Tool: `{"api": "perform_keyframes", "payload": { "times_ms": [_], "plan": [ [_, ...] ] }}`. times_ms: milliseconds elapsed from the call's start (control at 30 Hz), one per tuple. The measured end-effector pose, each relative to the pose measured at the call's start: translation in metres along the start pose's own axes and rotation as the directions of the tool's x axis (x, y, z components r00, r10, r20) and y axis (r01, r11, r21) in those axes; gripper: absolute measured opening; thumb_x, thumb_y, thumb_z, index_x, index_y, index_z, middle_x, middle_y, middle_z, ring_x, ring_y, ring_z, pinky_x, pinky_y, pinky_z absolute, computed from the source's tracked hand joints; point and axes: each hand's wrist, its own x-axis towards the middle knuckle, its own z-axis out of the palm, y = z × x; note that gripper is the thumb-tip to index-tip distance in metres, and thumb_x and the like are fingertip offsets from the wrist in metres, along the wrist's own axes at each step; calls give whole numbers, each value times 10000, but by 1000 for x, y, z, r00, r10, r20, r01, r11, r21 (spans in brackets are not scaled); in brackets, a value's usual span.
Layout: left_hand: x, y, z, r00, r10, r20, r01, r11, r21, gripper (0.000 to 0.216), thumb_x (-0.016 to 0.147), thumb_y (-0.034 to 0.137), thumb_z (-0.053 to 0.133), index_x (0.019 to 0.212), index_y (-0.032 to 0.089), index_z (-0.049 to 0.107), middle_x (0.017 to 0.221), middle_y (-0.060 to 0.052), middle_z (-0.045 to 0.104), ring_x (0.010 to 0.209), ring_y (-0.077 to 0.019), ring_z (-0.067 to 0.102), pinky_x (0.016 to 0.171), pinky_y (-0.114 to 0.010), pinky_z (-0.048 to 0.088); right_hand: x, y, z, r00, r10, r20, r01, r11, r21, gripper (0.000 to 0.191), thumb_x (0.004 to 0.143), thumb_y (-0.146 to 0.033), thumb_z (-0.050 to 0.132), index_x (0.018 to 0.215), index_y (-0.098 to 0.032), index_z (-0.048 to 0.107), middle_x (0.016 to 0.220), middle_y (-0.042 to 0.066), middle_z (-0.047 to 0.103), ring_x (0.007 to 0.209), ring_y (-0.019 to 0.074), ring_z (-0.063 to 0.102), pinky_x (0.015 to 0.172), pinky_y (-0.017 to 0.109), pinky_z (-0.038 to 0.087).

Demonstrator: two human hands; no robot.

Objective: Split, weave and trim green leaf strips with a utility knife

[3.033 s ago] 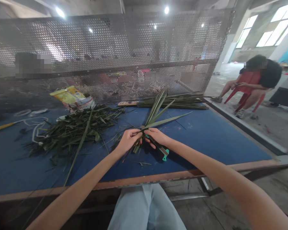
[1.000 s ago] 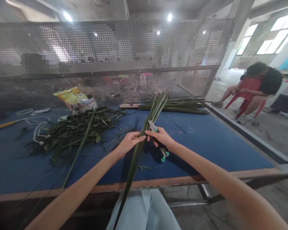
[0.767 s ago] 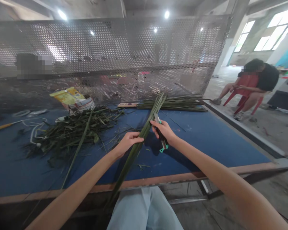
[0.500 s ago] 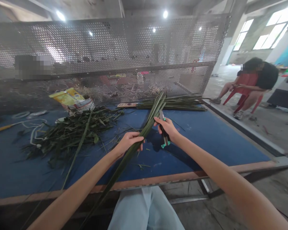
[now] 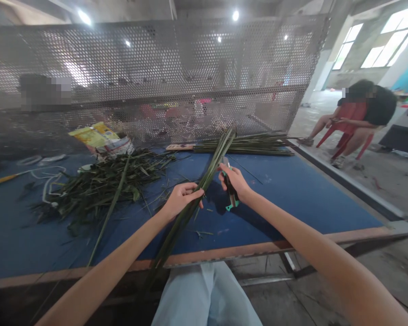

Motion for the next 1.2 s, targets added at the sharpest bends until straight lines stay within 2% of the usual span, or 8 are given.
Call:
{"api": "perform_keyframes", "payload": {
  "times_ms": [100, 200, 333, 533, 767, 1000, 1200],
  "plan": [
    [0, 0, 1, 1000, 0, -17, 1, 1000, 15, 305, 748, 440, 627, 685, 148, 568, 530, -29, 646, 343, -56, 371, 373, -186, 272, 8, -1, -9, 998, 52, 33, -57, 986, 159, 265, 841, -454, 487, 802, -192, 480, 498, -83, 409, 309, 60, 342, 361, 218, 316],
    [0, 0, 0, 1000, 6, -28, -6, 1000, 21, 306, 745, 442, 629, 688, 147, 574, 532, -31, 646, 345, -60, 381, 375, -188, 279, 10, -4, -11, 996, 72, 58, -83, 974, 209, 219, 864, -402, 418, 794, -198, 459, 501, -78, 404, 301, 66, 333, 358, 224, 315],
    [1, 0, -1, 999, 19, -44, -18, 1000, 24, 306, 743, 446, 627, 702, 146, 587, 538, -33, 649, 357, -69, 408, 386, -193, 294, 9, -6, -9, 994, 54, 93, -70, 982, 175, 202, 852, -394, 439, 782, -205, 443, 515, -75, 407, 303, 70, 354, 349, 224, 294],
    [1, -1, -1, 999, 16, -36, -15, 1000, 18, 310, 742, 454, 625, 697, 150, 585, 535, -31, 644, 358, -78, 413, 395, -206, 290, 6, -7, -6, 996, 42, 84, -55, 985, 164, 223, 843, -428, 454, 778, -215, 434, 521, -73, 391, 306, 76, 343, 359, 234, 299],
    [2, -4, -1, 999, 28, -40, -27, 999, 22, 299, 750, 448, 622, 700, 155, 586, 540, -26, 643, 370, -83, 420, 404, -212, 290, 4, -9, -4, 1000, 20, 8, -21, 991, 134, 264, 850, -478, 430, 789, -221, 419, 532, -72, 376, 319, 73, 326, 366, 231, 311],
    [2, -3, -1, 999, 31, -42, -29, 999, 38, 314, 749, 457, 619, 703, 147, 594, 535, -25, 640, 375, -85, 440, 413, -207, 324, 5, -7, -4, 993, 63, 98, -78, 983, 164, 214, 852, -413, 440, 780, -212, 421, 516, -76, 385, 305, 70, 340, 355, 226, 308],
    [2, -1, -1, 998, 40, -38, -38, 998, 47, 306, 753, 450, 620, 694, 151, 580, 526, -27, 637, 380, -76, 425, 411, -194, 312, 5, -8, -4, 992, 98, 86, -111, 981, 161, 211, 861, -405, 430, 778, -211, 414, 515, -77, 372, 305, 68, 325, 351, 225, 303]
  ]
}}
